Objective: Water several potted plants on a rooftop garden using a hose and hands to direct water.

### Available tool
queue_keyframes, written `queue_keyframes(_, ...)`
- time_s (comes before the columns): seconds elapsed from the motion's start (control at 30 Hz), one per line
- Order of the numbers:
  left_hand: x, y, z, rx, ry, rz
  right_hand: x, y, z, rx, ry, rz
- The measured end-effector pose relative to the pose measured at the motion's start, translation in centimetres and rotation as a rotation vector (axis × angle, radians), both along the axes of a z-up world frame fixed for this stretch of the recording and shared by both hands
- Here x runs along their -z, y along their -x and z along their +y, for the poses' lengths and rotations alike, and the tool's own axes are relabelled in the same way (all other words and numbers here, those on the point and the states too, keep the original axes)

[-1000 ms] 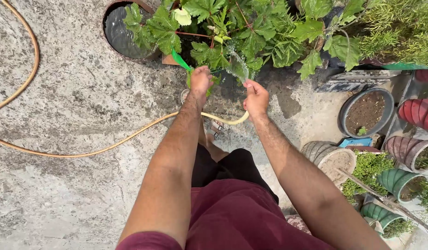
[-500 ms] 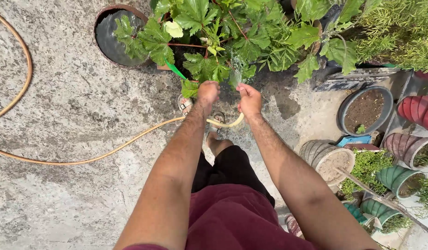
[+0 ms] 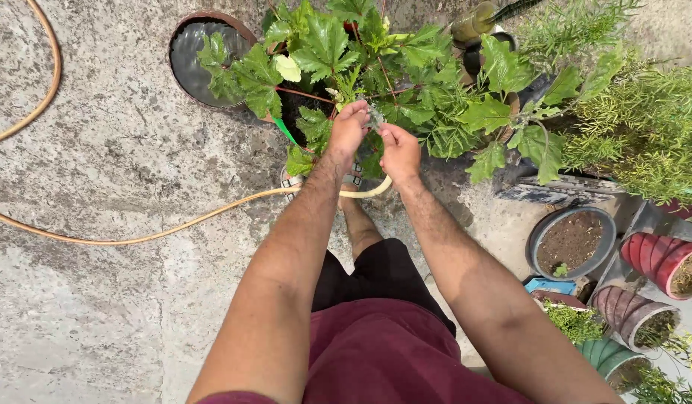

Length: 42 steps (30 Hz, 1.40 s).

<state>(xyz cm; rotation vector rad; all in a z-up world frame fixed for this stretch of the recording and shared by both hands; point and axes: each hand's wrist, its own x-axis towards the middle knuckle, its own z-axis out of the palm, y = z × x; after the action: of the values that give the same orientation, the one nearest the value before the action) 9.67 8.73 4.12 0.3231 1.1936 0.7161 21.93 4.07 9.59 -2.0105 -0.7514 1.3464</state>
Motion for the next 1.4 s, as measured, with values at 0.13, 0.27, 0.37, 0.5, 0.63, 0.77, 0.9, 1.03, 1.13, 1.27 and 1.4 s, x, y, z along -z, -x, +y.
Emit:
queue_keyframes(0.13, 5.0, -2.9, 2.6, -0.085, -0.140, 0.149, -1.9, -0.7, 1.7, -0.102, -0.003, -0.024)
queue_keyframes(0.27, 4.2, -4.0, 4.3, -0.060, -0.147, 0.165, -1.5, -1.8, 2.4, -0.187, -0.043, 0.017)
queue_keyframes(0.37, 1.9, -4.0, 4.9, -0.063, -0.117, 0.174, -1.7, -2.5, 3.2, -0.218, -0.094, 0.010)
queue_keyframes(0.5, 2.8, -3.3, 4.9, -0.119, -0.152, 0.096, -2.8, -2.0, 5.3, -0.246, -0.094, -0.012)
queue_keyframes(0.63, 1.9, -0.1, 4.2, -0.206, -0.116, 0.104, -1.6, -1.9, 8.6, -0.288, -0.115, -0.060)
queue_keyframes(0.77, 0.3, 4.3, 3.0, -0.288, -0.074, 0.183, -2.1, -1.3, 11.2, -0.383, -0.119, -0.120)
queue_keyframes(0.9, 2.5, 8.3, 0.5, -0.324, -0.006, 0.403, -0.8, -0.5, 12.1, -0.305, -0.058, -0.010)
queue_keyframes(1.03, 5.0, 11.5, -3.2, -0.375, 0.200, 0.485, -0.4, 2.5, 9.8, -0.288, -0.003, 0.052)
queue_keyframes(1.13, 6.8, 12.5, -4.9, -0.452, 0.247, 0.352, -0.6, 5.1, 7.1, -0.359, 0.017, 0.013)
queue_keyframes(1.27, 7.6, 12.9, -6.5, -0.427, 0.230, 0.330, 0.5, 6.8, 5.2, -0.381, 0.092, -0.004)
queue_keyframes(1.4, 2.1, 13.9, -6.3, -0.300, 0.258, 0.328, 1.5, 8.1, 5.7, -0.327, 0.085, -0.023)
